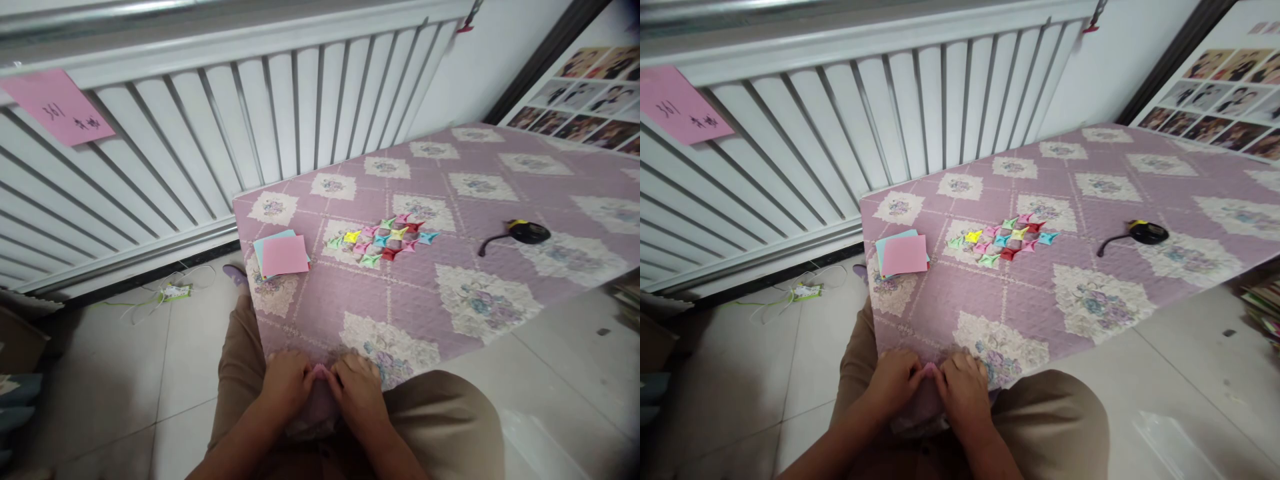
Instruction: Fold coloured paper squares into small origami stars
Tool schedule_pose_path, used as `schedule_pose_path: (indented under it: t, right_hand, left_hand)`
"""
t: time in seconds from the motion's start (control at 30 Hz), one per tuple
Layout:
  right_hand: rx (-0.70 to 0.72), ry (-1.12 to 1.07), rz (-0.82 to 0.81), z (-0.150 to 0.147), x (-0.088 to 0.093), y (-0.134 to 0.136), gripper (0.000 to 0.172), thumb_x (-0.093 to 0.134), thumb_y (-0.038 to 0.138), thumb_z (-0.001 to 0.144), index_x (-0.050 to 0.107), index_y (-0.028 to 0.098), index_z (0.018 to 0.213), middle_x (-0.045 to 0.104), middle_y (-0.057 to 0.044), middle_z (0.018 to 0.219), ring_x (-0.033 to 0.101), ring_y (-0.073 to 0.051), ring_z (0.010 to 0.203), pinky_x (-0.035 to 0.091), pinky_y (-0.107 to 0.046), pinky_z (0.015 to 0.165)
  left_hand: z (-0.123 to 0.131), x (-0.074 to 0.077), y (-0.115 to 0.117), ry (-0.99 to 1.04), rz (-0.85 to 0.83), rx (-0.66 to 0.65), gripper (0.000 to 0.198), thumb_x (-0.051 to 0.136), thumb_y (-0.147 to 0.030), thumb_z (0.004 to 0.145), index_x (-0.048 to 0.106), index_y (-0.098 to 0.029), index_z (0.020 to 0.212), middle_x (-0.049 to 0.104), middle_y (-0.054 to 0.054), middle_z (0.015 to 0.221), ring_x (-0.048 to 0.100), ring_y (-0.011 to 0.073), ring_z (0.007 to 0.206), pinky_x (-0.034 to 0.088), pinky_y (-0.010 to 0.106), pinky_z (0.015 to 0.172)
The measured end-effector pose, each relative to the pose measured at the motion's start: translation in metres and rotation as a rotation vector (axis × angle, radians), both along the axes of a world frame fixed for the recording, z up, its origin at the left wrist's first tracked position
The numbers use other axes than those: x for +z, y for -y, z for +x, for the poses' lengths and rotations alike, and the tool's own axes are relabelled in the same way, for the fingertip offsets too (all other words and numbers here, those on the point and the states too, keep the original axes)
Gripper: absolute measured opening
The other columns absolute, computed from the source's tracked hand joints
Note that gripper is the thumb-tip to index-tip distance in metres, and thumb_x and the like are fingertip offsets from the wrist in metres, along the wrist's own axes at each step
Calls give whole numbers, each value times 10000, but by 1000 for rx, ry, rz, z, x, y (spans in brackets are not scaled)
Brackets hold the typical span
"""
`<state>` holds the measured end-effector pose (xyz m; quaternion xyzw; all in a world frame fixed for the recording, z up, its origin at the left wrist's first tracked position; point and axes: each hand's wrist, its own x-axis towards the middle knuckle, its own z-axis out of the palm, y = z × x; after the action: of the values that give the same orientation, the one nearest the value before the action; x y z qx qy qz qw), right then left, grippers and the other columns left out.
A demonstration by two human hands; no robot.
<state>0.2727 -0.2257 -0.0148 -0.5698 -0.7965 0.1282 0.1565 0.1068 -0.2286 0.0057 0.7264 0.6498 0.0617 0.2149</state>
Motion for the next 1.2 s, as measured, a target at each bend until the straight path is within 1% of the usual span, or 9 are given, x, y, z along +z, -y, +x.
schedule_pose_path:
  t: [0.17,0.3,0.43,0.57,0.8,0.97,1.03,1.1,1.2]
  right_hand:
    - [-14,-12,-36,-2,1,-3,275,548,349,897,572,234,648,597,-12,743,520,-217,779,313,-359,728]
    - [-19,0,-52,-3,2,-4,254,573,331,880,582,239,644,613,-15,762,531,-229,797,316,-366,729]
    - [-21,8,-14,-4,2,-4,243,587,311,865,581,239,633,617,-18,748,537,-225,784,322,-362,717]
    - [-24,22,-6,-4,2,-5,236,601,308,852,579,241,627,614,-18,735,541,-225,769,320,-358,700]
    - [-29,7,-18,-5,-1,-5,248,601,323,852,568,238,621,608,-17,748,538,-222,773,314,-360,710]
    - [-46,-6,-7,-5,-2,-3,257,590,333,863,565,235,627,600,-15,740,528,-220,777,307,-365,723]
    - [-52,-16,-15,-5,-2,-2,245,594,320,861,565,234,634,604,-14,754,528,-222,792,307,-364,730]
    - [-57,-30,-14,-6,-2,-1,229,591,307,862,567,235,647,603,-8,754,529,-215,785,307,-355,724]
    - [-77,-49,18,-7,-2,0,189,573,296,870,577,239,690,602,-3,755,530,-206,773,309,-343,712]
  left_hand:
    - [-1,8,-7,-27,-78,-18,287,521,-392,890,644,-214,701,675,23,744,597,210,724,375,320,676]
    - [-1,5,-6,-59,-77,-49,258,497,-350,898,655,-210,749,688,44,801,612,232,784,390,339,707]
    - [1,2,-6,-103,-63,-50,240,505,-340,886,659,-201,765,689,61,810,618,248,794,404,354,715]
    - [2,6,-9,-119,-76,-61,255,497,-341,883,667,-197,761,688,63,784,625,236,766,418,334,697]
    - [1,13,-18,-141,-137,-100,224,522,-315,859,672,-199,739,696,63,778,639,239,757,427,325,681]
    - [-2,14,-20,-124,-112,-105,176,557,-319,856,641,-199,760,680,30,753,632,211,720,418,308,681]
    - [-2,12,-18,-116,-75,-115,145,560,-305,865,621,-194,797,668,24,771,625,215,750,414,320,704]
    - [-3,7,-14,-106,-31,-146,127,548,-287,885,609,-190,830,658,33,844,610,227,837,407,340,754]
    - [-4,-6,-6,-73,64,-293,138,506,-257,921,608,-200,846,630,33,919,568,217,912,389,346,810]
